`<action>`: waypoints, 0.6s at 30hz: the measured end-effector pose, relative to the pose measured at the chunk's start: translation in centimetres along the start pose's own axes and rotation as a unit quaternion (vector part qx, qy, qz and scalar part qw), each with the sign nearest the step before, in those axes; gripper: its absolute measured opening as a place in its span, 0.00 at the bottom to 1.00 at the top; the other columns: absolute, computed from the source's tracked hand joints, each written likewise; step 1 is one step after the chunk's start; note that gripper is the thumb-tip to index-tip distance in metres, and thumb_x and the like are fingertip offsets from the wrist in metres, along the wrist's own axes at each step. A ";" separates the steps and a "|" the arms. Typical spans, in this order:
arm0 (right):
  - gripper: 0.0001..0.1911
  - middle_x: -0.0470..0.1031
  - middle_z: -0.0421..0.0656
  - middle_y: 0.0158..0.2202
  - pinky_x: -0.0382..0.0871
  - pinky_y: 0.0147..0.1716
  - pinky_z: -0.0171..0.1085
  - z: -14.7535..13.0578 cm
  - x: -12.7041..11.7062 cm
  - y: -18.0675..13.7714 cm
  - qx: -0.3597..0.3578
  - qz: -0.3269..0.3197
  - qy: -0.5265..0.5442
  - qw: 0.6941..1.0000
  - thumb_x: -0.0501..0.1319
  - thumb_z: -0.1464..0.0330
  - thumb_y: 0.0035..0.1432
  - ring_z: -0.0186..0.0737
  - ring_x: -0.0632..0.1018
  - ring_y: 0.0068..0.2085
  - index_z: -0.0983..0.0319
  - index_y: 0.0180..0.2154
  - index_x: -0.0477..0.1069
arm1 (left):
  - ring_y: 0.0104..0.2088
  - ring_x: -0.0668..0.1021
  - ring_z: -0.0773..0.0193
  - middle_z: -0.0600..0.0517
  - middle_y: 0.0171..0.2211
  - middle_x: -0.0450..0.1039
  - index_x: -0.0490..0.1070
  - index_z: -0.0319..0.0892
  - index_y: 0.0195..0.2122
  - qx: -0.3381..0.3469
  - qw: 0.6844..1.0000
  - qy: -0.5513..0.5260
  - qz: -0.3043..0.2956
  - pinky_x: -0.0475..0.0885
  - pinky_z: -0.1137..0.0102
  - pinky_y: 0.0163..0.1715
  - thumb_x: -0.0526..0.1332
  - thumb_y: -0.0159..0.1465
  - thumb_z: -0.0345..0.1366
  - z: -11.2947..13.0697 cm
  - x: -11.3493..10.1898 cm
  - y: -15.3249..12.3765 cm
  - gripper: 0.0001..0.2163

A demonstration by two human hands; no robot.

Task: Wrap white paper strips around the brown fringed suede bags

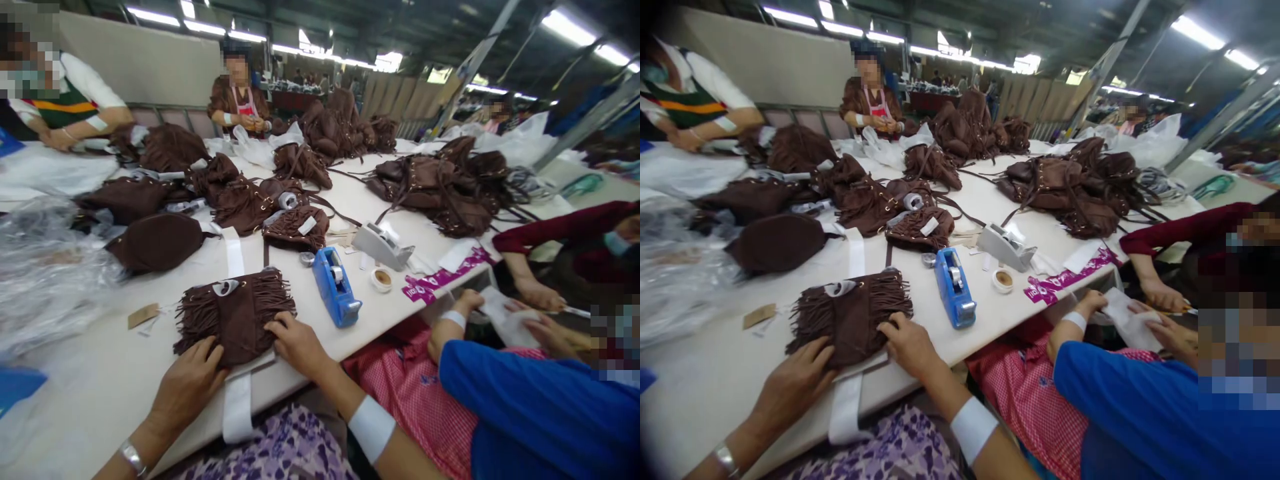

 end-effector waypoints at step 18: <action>0.14 0.70 0.49 0.53 0.66 0.54 0.40 -0.9 -4.7 1.4 0.003 0.183 -0.015 0.983 0.54 0.68 0.67 0.42 0.70 0.54 0.61 0.53 0.67 | 0.43 0.79 0.53 0.40 0.48 0.74 0.69 0.38 0.47 -0.036 0.998 0.010 -0.045 0.75 0.64 0.40 0.54 0.67 0.40 -0.4 0.4 -0.2 0.13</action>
Point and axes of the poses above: each hand's wrist, its own y-axis towards the middle knuckle, its own x-axis out of the palm, z = x × y, the point moved 5 cm from there along y, towards the middle knuckle
